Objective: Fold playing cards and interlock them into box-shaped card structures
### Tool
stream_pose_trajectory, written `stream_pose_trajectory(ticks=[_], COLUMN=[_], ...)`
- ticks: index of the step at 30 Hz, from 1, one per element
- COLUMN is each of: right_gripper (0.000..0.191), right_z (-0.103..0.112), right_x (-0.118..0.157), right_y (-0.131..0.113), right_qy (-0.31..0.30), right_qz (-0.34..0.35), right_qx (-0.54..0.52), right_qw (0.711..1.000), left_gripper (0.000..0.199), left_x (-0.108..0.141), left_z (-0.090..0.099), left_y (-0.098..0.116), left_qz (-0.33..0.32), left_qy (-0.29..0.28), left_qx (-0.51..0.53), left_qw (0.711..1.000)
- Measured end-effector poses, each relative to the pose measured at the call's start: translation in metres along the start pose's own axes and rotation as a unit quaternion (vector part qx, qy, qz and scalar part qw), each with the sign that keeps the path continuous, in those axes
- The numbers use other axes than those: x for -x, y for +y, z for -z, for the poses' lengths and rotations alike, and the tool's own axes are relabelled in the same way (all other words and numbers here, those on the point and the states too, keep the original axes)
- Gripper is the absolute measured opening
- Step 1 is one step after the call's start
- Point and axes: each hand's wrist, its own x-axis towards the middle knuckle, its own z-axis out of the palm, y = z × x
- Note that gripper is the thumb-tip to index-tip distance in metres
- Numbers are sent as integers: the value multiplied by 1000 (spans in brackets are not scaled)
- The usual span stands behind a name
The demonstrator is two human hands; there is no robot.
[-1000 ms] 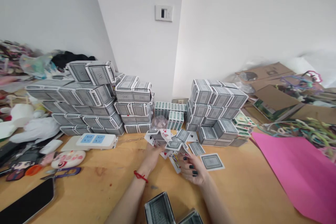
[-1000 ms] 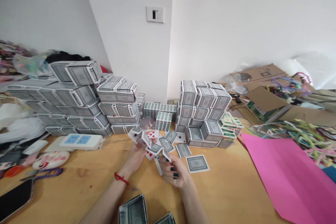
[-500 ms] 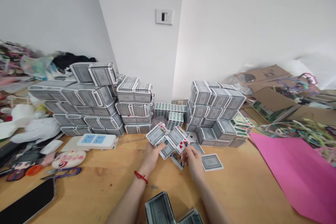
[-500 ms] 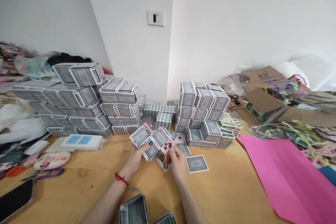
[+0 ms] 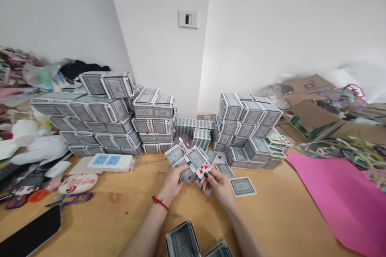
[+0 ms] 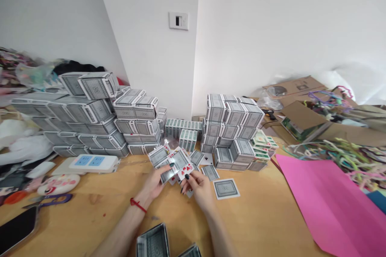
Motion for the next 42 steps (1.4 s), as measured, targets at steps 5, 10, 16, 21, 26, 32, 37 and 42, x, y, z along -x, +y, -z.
stream_pose_trajectory(ticks=[5, 10, 16, 21, 26, 32, 37, 42], right_gripper=[25, 27, 36, 41, 44, 44, 43, 41], right_z=[3, 0, -3, -7, -12, -16, -15, -13], right_x=[-2, -1, 0, 0, 2, 2, 0, 0], right_y=[2, 2, 6, 8, 9, 8, 8, 9], right_qy=[35, 39, 60, 110, 169, 243, 232, 195], right_qz=[0, -10, -15, -16, -6, 12, -11, -15], right_qx=[19, 6, 18, 63, 93, 103, 83, 30], right_qw=[999, 999, 998, 992, 981, 964, 969, 980], left_gripper=[37, 38, 29, 21, 24, 30, 32, 32], left_x=[5, 12, 10, 11, 12, 11, 8, 8], left_z=[-4, -11, -7, -7, -9, -14, -14, -14], left_y=[-1, -1, -3, -6, -9, -12, -15, -13], left_qz=[37, 35, 42, 36, 57, 2, -51, -39], left_qy=[-38, -70, -83, -87, -84, -93, -43, -41], left_qx=[-25, -43, -59, -52, -50, -58, -105, -112], left_qw=[998, 996, 994, 994, 994, 994, 992, 992])
